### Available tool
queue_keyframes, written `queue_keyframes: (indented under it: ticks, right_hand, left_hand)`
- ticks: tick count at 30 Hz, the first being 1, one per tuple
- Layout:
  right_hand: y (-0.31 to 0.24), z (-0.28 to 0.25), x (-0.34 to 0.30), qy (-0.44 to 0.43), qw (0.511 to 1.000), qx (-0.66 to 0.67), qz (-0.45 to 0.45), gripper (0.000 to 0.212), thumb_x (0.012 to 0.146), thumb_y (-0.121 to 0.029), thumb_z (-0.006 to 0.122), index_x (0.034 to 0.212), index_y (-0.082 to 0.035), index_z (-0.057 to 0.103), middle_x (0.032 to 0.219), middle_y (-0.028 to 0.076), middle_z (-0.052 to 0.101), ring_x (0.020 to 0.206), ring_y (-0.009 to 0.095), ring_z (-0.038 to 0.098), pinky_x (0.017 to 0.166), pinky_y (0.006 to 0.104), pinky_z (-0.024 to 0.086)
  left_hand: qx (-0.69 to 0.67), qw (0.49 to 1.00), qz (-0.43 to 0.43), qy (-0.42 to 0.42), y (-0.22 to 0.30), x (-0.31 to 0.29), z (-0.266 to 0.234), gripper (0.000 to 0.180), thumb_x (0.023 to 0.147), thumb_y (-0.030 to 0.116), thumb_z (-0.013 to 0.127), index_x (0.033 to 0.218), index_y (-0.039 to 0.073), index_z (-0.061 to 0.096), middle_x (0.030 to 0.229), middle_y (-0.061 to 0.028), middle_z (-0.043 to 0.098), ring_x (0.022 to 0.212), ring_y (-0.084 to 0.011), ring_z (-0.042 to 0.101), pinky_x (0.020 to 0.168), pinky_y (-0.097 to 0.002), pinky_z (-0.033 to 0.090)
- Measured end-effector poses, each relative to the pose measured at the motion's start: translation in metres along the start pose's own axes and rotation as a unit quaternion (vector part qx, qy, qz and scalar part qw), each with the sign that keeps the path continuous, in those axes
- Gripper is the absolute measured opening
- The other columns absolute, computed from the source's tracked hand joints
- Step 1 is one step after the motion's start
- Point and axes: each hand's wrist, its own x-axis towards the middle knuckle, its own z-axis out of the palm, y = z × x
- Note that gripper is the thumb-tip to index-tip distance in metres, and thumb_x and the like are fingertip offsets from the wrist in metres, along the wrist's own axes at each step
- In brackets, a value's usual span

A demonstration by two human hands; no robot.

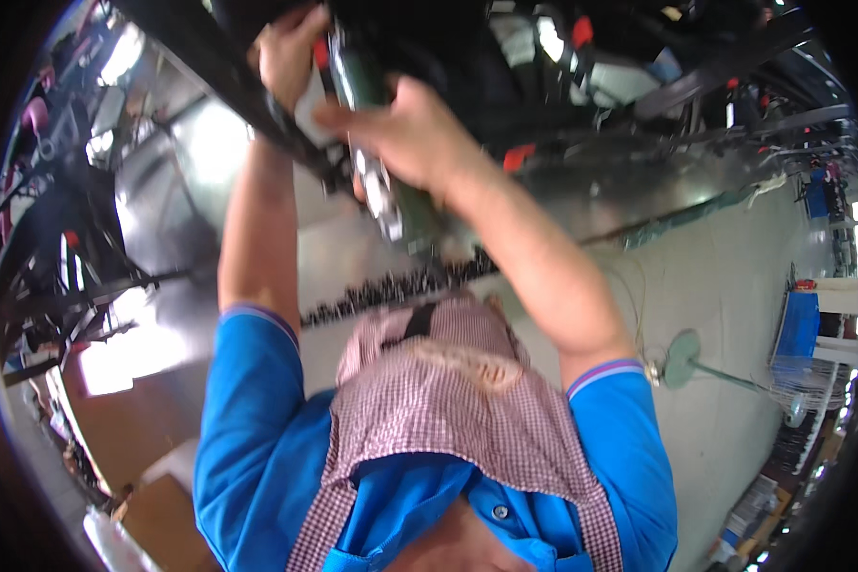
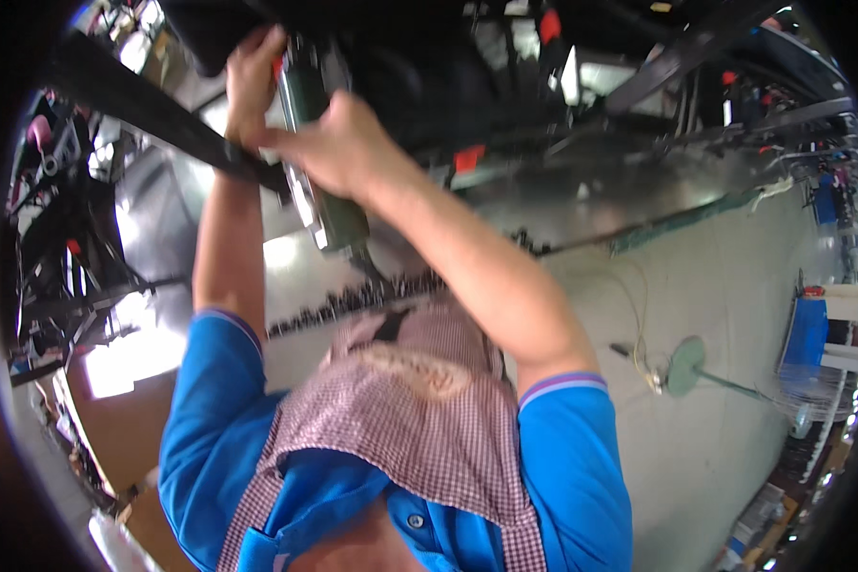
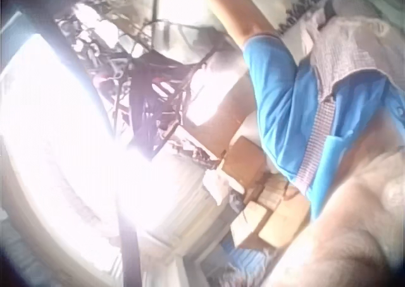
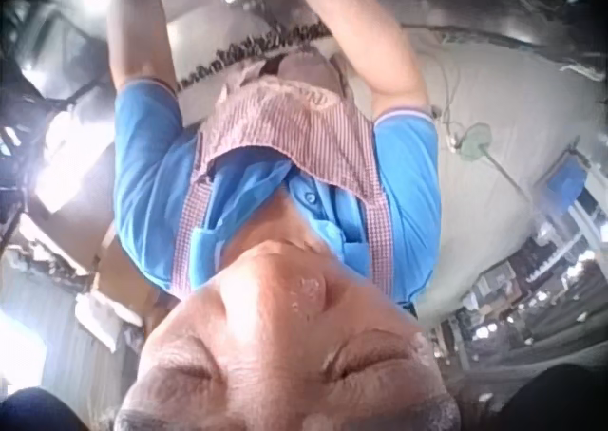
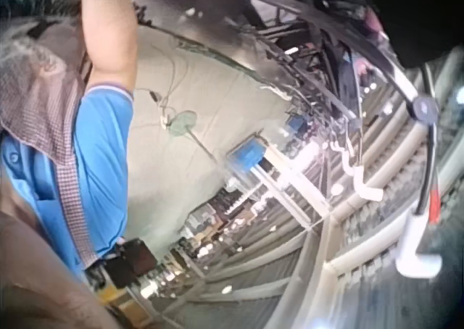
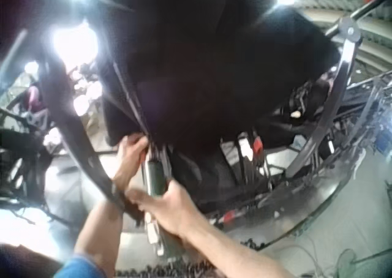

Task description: The person uses a corded electric screwdriver to fasten screws into the frame of a stroller. They repeatedly pick up screws from a metal tray, position them, and drive them into place on various parts of the stroller frame.

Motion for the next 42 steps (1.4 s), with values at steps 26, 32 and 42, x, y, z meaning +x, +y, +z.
queue_keyframes:
  ticks: [26, 32, 42]
  right_hand:
    - [0.115, -0.096, -0.165, -0.223, 0.96, -0.166, 0.037, 0.114, 0.058, -0.042, 0.094, 0.145, 0.001, 0.034, 0.128, 0.014, 0.059, 0.12, 0.023, 0.057, 0.103, 0.0366, 0.044]
    - [0.087, -0.077, -0.161, -0.262, 0.948, -0.169, 0.062, 0.109, 0.056, -0.021, 0.095, 0.145, 0.0, 0.034, 0.123, 0.009, 0.063, 0.117, 0.021, 0.059, 0.106, 0.036, 0.042]
    - [0.072, -0.086, -0.168, -0.319, 0.926, 0.069, 0.19, 0.099, 0.055, -0.019, 0.096, 0.137, 0.0, 0.044, 0.096, 0.005, 0.063, 0.078, 0.011, 0.063, 0.063, 0.0247, 0.052]
  left_hand:
    - [-0.194, 0.871, -0.452, 0.014, -0.039, -0.325, 0.032, 0.017, 0.099, 0.016, 0.058, 0.092, 0.001, 0.064, 0.104, -0.0134, 0.069, 0.081, -0.0185, 0.069, 0.07, -0.0288, 0.056]
    - [-0.448, 0.807, -0.383, 0.031, 0.036, -0.3, 0.034, 0.012, 0.102, 0.014, 0.051, 0.101, 0.003, 0.056, 0.102, -0.0135, 0.066, 0.09, -0.0197, 0.066, 0.084, -0.0343, 0.057]
    - [-0.415, 0.874, -0.248, -0.051, 0.077, -0.284, 0.036, 0.008, 0.099, 0.014, 0.057, 0.098, 0.006, 0.056, 0.095, -0.0104, 0.062, 0.092, -0.022, 0.061, 0.088, -0.0384, 0.051]
